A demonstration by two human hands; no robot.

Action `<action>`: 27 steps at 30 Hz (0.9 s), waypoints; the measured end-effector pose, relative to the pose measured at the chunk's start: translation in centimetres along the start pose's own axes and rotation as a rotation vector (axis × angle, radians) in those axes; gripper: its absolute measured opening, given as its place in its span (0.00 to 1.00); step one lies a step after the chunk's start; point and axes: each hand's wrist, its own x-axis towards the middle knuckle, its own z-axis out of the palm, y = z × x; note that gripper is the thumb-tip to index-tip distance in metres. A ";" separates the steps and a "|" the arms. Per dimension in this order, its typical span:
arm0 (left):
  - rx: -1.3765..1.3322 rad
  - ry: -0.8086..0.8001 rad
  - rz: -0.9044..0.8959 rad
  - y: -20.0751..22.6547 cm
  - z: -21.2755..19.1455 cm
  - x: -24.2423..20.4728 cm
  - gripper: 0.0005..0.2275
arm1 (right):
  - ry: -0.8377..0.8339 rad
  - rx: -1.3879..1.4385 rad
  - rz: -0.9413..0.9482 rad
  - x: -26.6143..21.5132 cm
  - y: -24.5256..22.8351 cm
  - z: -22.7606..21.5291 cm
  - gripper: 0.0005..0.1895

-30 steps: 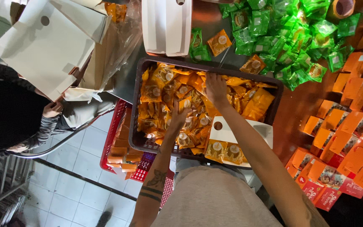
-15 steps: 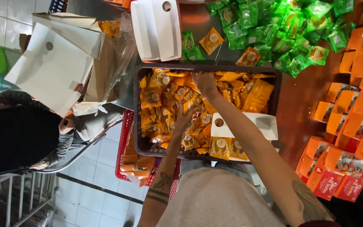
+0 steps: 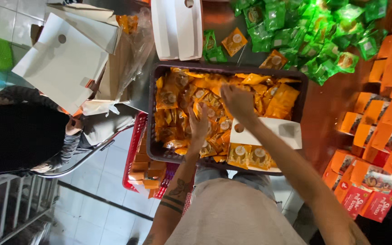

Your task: The person repeatedly picks small orange snack packets from a large bin and places them into white cardboard boxes. They then close the boxes and set them aside on a nearby stack. The process is repeated continuously.

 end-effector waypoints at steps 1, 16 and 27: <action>-0.051 0.006 0.116 -0.2 1.0 0.0 0.37 | -0.143 0.094 0.049 -1.4 -0.7 -1.0 0.07; -1.052 -0.608 -0.424 0.0 7.8 -14.1 0.48 | 0.065 1.295 0.812 -12.4 6.5 -22.6 0.14; -1.030 -0.539 -0.344 4.3 9.1 -27.9 0.49 | -0.085 0.531 0.365 -22.7 6.2 -23.0 0.32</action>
